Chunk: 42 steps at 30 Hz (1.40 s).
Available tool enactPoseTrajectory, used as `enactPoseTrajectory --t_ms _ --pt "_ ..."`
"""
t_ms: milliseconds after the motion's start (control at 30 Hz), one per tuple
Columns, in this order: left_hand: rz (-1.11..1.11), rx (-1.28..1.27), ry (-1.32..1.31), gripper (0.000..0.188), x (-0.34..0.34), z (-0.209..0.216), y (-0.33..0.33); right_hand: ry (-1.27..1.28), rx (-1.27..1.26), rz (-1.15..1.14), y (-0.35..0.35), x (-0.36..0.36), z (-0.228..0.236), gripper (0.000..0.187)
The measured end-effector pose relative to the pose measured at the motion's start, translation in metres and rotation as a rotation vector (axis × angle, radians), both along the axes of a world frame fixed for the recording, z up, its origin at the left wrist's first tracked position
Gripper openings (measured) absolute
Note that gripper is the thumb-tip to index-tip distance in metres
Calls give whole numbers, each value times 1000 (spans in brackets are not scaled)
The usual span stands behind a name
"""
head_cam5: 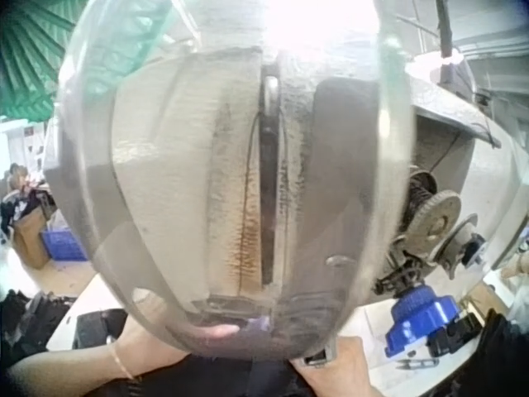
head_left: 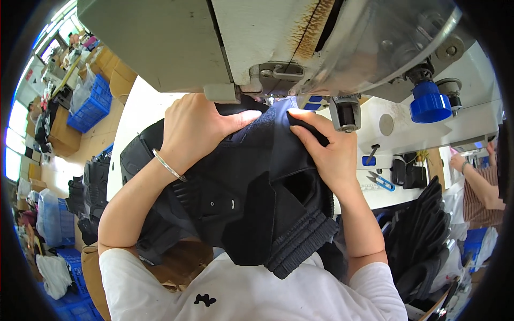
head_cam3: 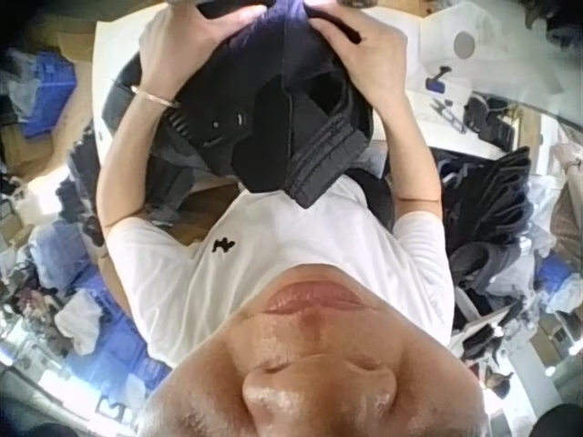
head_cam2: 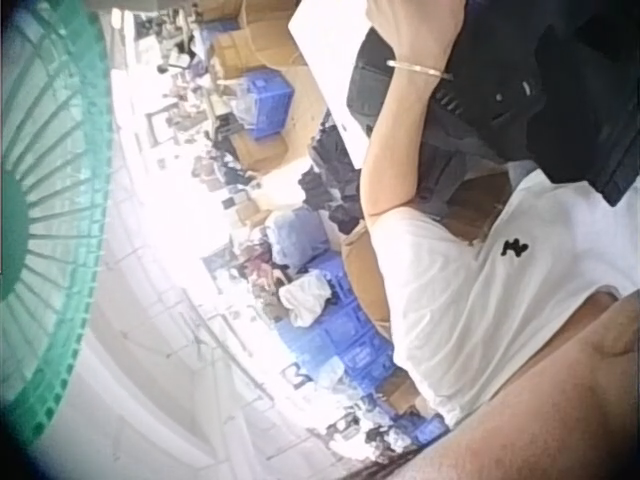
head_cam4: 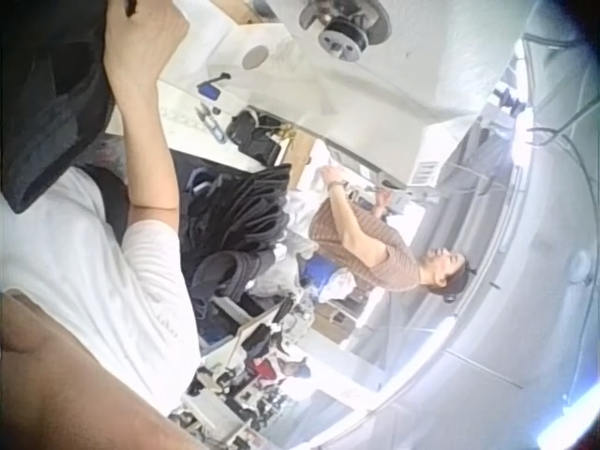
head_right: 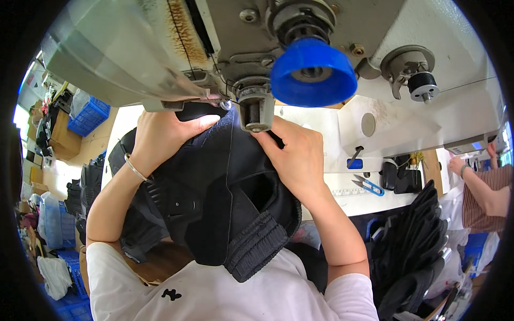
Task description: Stitch pieces of black protective gear or garment using an industrial sewing machine.
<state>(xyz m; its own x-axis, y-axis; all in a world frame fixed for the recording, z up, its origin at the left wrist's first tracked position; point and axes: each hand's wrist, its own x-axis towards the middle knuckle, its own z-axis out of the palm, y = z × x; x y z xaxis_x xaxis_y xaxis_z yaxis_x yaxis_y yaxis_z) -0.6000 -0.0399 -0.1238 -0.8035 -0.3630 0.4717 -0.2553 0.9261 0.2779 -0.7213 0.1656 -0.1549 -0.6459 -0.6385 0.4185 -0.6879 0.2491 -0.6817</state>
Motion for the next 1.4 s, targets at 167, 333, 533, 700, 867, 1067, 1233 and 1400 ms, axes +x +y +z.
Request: enactPoseTrajectory --t_ms 167,333,533,700,867,1067,1233,1400 --pt "-37 2 69 62 -1 -2 -1 12 8 -5 -1 0 2 22" --pt "-35 20 55 61 -2 -1 -1 100 -122 6 -3 -3 -5 14" --pt "-14 38 27 60 -3 1 -1 94 -126 15 -3 -4 -5 13" --pt "-14 27 28 57 -3 -1 -2 20 14 -8 -1 -1 2 23" --pt "-22 47 37 51 -4 0 0 23 20 -16 -1 -2 3 22" --pt "-11 73 22 43 -2 6 4 -3 24 -8 0 -2 7 23" --pt "-36 104 37 42 -4 3 5 -25 30 8 0 -6 5 23" --pt "13 63 16 43 -3 -2 4 15 -91 45 -2 -14 -1 15"
